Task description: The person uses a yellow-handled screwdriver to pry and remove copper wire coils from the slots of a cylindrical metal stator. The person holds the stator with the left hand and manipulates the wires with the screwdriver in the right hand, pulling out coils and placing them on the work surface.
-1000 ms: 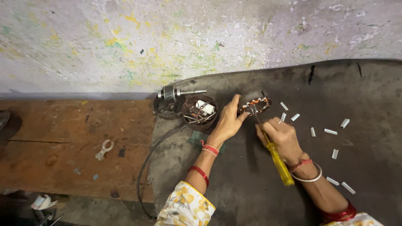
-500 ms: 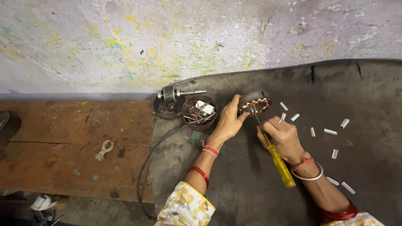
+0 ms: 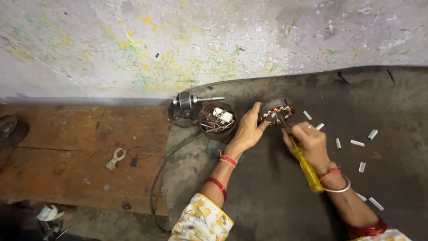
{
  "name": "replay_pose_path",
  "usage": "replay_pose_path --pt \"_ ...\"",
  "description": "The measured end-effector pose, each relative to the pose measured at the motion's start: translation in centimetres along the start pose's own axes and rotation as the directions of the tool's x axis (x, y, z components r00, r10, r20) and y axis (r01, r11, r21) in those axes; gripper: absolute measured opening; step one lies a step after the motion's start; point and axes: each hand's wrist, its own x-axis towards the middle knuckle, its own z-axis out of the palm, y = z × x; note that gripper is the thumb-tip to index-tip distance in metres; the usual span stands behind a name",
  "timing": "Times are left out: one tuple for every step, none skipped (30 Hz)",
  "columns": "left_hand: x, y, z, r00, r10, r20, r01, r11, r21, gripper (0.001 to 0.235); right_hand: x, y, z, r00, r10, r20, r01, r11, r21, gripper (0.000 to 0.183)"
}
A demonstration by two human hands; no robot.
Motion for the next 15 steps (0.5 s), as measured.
replay_pose_path --pt "-0.1 -0.1 -0.1 1.0 -0.011 -0.002 0.011 1.0 0.013 0.048 -0.1 0.0 0.1 1.0 -0.012 0.0 0.012 1.0 -0.009 0.017" --pt "0.1 0.0 -0.1 1.0 -0.017 -0.002 0.017 1.0 0.022 0.047 -0.1 0.2 -0.1 1.0 -0.024 -0.001 0.024 0.999 -0.024 0.018" --pt "0.2 0.1 0.0 1.0 -0.024 -0.002 0.024 0.999 0.031 0.047 -0.1 0.3 -0.2 0.999 -0.036 -0.002 0.036 0.999 -0.039 0.02" --pt "0.3 0.1 0.0 1.0 -0.011 -0.014 0.011 1.0 0.006 0.047 0.0 0.5 -0.2 0.999 -0.046 -0.015 0.046 0.999 -0.012 0.019" --pt "0.4 0.1 0.1 1.0 0.001 -0.026 -0.002 1.0 -0.019 0.047 0.0 0.6 -0.3 0.998 -0.056 -0.028 0.056 0.998 0.014 0.019" --pt "0.5 0.0 0.0 0.999 0.012 -0.041 -0.013 0.999 -0.041 0.048 0.0 0.6 -0.1 0.997 -0.066 -0.043 0.067 0.997 0.044 0.018" --pt "0.8 -0.1 0.0 0.996 0.034 -0.084 -0.036 0.999 -0.023 0.049 0.1 0.8 0.0 0.997 -0.062 -0.039 0.064 0.997 0.043 0.019" --pt "1.1 -0.1 0.4 0.991 0.055 -0.122 -0.057 0.998 -0.006 0.05 -0.1 1.0 0.1 0.998 -0.054 -0.034 0.055 0.998 0.042 0.019" --pt "1.2 -0.2 0.8 0.984 0.077 -0.159 -0.076 0.997 0.013 0.051 -0.4 1.3 0.1 0.999 -0.046 -0.03 0.047 0.998 0.04 0.019" --pt "1.3 -0.3 1.1 0.984 0.068 -0.166 -0.063 0.997 0.035 0.047 -0.7 1.7 0.2 0.998 -0.029 -0.058 0.032 0.998 0.047 0.021" --pt "1.5 -0.4 1.3 0.983 0.058 -0.173 -0.049 0.997 0.058 0.043 -1.0 2.2 0.3 0.996 -0.012 -0.086 0.017 0.998 0.054 0.022" --pt "1.6 -0.5 1.5 0.982 0.05 -0.182 -0.036 0.996 0.081 0.039 -1.3 2.8 0.3 0.993 0.004 -0.115 0.003 0.998 0.063 0.024" --pt "1.6 -0.6 1.7 0.981 0.028 -0.193 -0.011 0.996 0.088 0.04 -1.7 3.6 0.3 0.984 0.04 -0.173 -0.027 0.997 0.076 0.018" --pt "1.5 -0.7 1.8 0.979 0.004 -0.205 0.015 0.995 0.094 0.04 -2.1 4.4 0.4 0.971 0.077 -0.228 -0.057 0.994 0.092 0.013" --pt "1.4 -0.8 1.9 0.976 -0.019 -0.217 0.042 0.994 0.099 0.041 -2.6 5.4 0.3 0.953 0.113 -0.281 -0.086 0.99 0.109 0.009"
